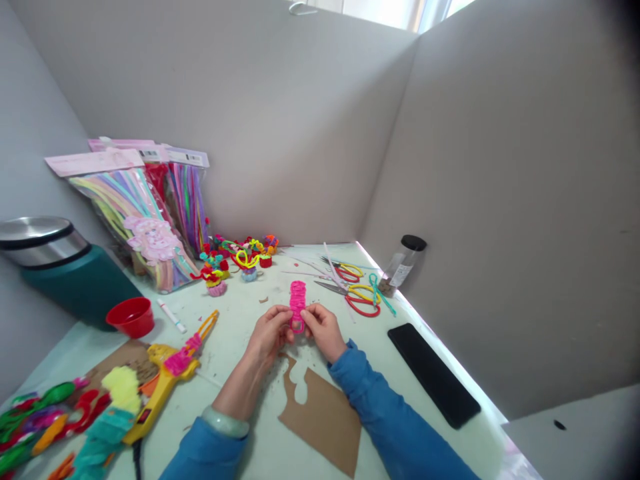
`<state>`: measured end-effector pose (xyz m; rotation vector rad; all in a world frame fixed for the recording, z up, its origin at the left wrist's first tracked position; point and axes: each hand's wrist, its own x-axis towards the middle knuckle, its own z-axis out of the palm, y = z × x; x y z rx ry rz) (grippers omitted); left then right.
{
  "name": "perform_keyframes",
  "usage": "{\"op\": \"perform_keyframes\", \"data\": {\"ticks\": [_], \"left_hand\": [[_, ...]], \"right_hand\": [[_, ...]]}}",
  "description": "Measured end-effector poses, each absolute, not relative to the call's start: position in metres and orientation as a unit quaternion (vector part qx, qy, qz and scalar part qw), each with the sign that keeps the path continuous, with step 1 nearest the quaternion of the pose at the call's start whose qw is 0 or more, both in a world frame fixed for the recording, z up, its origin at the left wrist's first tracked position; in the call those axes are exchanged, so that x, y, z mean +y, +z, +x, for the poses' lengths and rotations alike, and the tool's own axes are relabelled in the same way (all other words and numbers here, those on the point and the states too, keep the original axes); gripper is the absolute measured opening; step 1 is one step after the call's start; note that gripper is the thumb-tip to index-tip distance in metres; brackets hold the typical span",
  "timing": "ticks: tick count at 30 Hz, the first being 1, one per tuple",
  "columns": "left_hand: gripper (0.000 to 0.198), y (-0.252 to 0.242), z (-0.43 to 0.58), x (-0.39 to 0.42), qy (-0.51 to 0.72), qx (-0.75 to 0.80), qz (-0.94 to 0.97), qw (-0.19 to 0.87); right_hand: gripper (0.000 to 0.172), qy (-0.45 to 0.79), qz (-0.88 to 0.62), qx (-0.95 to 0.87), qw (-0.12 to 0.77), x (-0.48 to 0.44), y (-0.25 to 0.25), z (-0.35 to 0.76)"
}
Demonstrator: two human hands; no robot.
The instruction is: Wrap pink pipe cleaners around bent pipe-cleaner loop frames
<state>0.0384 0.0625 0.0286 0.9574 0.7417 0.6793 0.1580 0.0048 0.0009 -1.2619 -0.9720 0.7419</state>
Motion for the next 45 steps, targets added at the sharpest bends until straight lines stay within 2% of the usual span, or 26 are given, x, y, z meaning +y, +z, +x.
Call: {"op": "perform_keyframes", "data": {"ticks": [8,16,27,39,45], "left_hand": [[0.02,0.028,0.0383,0.0632,0.313,0.347,0.433,0.771],[0.033,0.0253,0.0401,0.0643,0.318,0.357,0.443,0.759],[0.023,0.0282,0.0378,0.065,0.313,0.352,0.438,0.766],[0.036,0.0285,0.0422,0.0616,0.341,0.379,0.497,0.702],[0.032,0.0283,0.0411,0.0616,0.34,0.369,0.517,0.693]], "right_hand": [[0.022,0.334,-0.546,-0.427,0.639,0.0042,0.0033,0.1566],[0.021,0.323,-0.546,-0.437,0.638,0.0036,0.0026,0.1574],[0.024,0.321,-0.557,-0.446,0.623,0.0032,0.0014,0.1563],[0.023,0.306,-0.573,-0.461,0.605,0.0033,-0.0004,0.1556],[0.025,0.317,-0.554,-0.457,0.619,0.0028,0.002,0.1541]]}}
